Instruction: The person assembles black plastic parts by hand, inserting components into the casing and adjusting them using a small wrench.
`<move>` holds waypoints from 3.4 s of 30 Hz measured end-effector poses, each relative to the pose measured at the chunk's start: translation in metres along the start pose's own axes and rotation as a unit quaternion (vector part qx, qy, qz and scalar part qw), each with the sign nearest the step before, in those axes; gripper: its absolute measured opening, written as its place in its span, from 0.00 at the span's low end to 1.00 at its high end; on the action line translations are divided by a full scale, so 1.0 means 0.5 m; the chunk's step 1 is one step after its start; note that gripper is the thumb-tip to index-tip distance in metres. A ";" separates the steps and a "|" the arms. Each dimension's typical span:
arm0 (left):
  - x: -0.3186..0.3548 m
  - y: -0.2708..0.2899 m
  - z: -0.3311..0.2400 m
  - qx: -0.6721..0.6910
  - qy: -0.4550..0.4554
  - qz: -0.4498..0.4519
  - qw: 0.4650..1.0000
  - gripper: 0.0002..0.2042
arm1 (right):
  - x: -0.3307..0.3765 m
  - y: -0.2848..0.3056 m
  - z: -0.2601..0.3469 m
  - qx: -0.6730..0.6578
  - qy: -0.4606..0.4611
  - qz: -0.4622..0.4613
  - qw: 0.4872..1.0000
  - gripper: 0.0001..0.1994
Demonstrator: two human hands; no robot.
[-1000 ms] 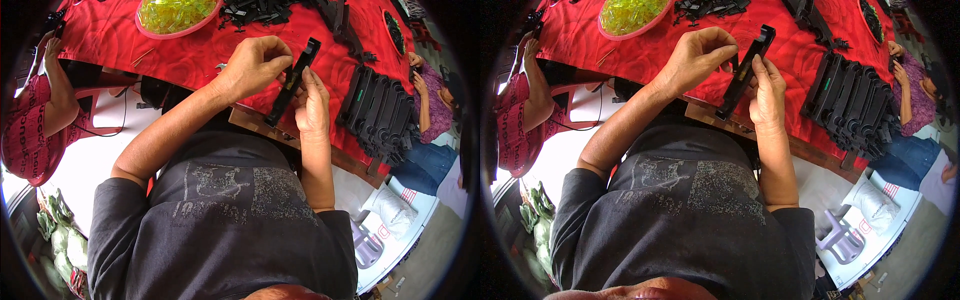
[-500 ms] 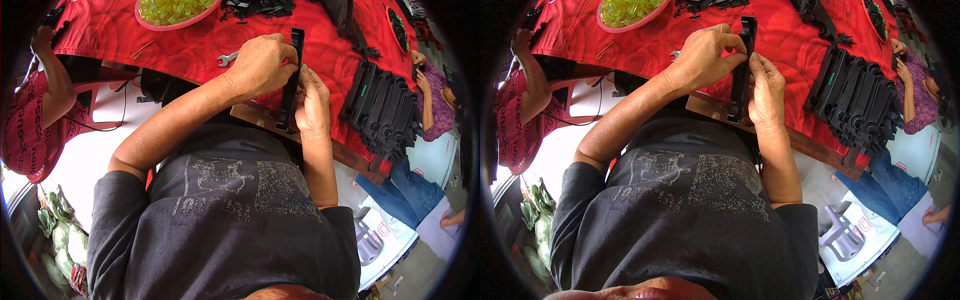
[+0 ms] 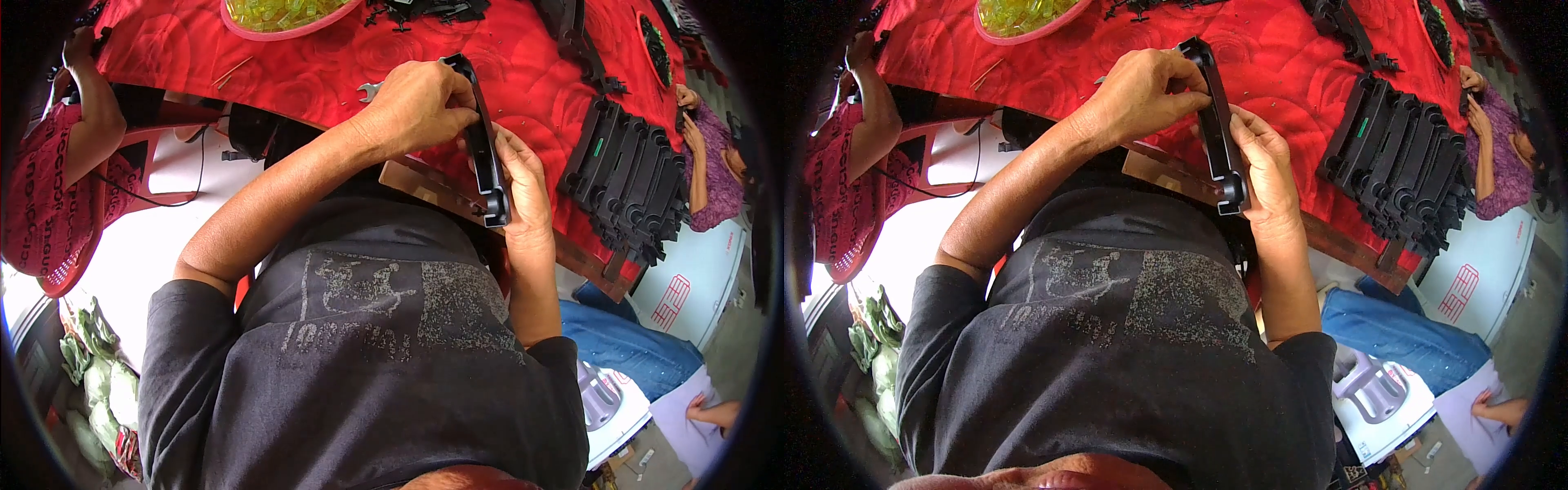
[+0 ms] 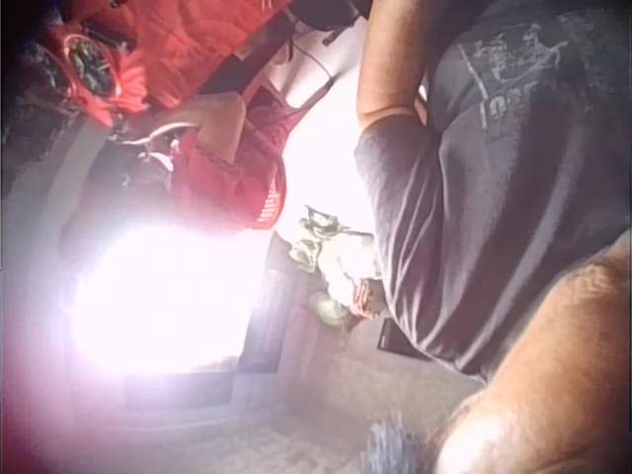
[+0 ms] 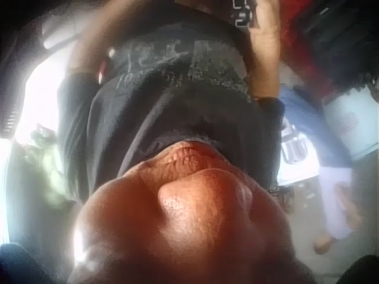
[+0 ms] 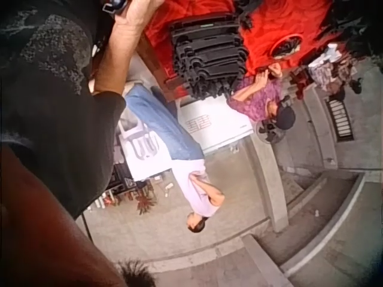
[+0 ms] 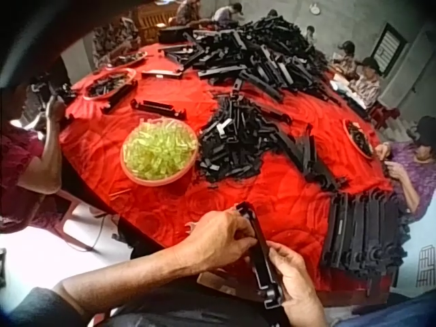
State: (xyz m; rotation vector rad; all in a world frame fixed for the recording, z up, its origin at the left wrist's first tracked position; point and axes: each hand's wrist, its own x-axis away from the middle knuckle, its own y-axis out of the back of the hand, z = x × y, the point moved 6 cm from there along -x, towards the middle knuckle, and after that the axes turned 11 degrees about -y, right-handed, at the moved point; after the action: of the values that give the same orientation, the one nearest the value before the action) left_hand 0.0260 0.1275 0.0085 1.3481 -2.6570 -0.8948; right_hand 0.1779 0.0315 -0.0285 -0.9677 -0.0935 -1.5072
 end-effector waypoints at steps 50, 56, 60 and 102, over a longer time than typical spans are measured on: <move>-0.007 -0.037 0.043 0.142 0.107 0.054 0.982 0.09 | -0.004 0.038 0.026 0.046 -0.044 0.032 0.997 0.19; -0.003 -0.039 0.037 0.153 0.101 0.055 0.982 0.08 | -0.006 0.039 0.024 0.048 -0.039 0.019 0.998 0.18; -0.005 -0.019 -0.001 0.092 0.066 0.041 0.993 0.09 | -0.004 0.036 0.028 0.063 -0.032 0.007 0.997 0.18; 0.011 -0.050 -0.016 -0.070 0.025 -0.014 0.997 0.08 | 0.052 -0.005 0.041 0.488 0.153 -0.143 0.847 0.16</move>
State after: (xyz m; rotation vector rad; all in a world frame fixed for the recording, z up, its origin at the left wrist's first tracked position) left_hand 0.0431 0.1079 0.0013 1.3608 -2.4923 -1.0166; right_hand 0.1896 0.0234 0.0015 0.1212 -0.7275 -1.5703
